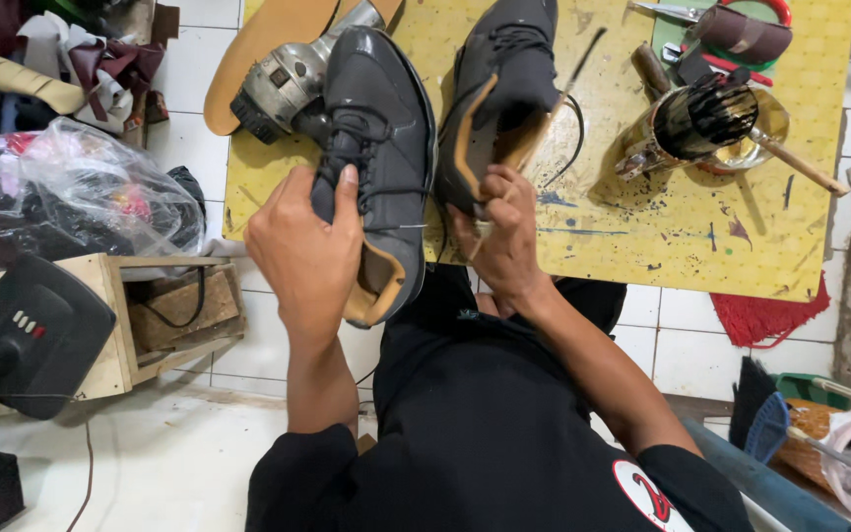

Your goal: The person applies adhesive using a small brush to the separated sole and upper of a shoe, then presses the parts together and wipes away excess adhesive.

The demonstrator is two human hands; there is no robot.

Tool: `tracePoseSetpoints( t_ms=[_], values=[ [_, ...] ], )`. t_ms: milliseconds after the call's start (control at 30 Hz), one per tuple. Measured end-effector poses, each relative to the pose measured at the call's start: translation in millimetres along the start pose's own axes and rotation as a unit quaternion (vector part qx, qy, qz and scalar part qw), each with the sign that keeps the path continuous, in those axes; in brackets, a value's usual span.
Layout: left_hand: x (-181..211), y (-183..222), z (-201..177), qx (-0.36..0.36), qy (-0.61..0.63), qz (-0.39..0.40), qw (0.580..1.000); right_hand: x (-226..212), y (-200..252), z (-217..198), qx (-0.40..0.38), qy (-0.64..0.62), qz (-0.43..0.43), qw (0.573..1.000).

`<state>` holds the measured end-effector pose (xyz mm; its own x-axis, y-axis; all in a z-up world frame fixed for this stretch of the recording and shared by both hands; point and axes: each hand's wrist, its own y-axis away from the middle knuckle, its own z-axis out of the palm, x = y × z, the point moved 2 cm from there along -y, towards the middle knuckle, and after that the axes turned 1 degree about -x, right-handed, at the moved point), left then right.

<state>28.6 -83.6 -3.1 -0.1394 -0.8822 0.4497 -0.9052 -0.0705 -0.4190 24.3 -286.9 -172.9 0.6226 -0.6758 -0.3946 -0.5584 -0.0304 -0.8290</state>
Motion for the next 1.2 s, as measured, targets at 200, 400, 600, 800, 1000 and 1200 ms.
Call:
tracePoseSetpoints(
  t_ms=[200,400,600,800,1000,1200],
  values=[
    [7.3,-14.7,24.4,-0.041,-0.012,-0.012,0.999,-32.6,-28.4,-63.6,-0.004,-0.048,0.032,0.998],
    [22.3,-52.6,66.6,-0.138,-0.012,-0.002,0.99,-62.2,-31.7,-131.8,-0.043,0.01,0.08,0.996],
    [37.2,-95.2,127.8,-0.204,-0.04,0.059,0.976,-77.3,-3.3,-173.3,0.011,-0.016,0.077,0.997],
    [39.9,-107.1,164.3,-0.179,-0.051,0.106,0.977,-97.7,36.9,-215.3,0.103,-0.257,0.172,0.945],
    [39.8,-92.0,151.7,-0.14,-0.042,0.113,0.983,-90.7,39.2,-186.7,0.352,-0.139,-0.008,0.925],
    [62.4,-44.4,56.9,0.078,0.258,0.174,0.947,-79.1,68.5,-202.6,0.185,-0.077,-0.031,0.979]
  ],
)
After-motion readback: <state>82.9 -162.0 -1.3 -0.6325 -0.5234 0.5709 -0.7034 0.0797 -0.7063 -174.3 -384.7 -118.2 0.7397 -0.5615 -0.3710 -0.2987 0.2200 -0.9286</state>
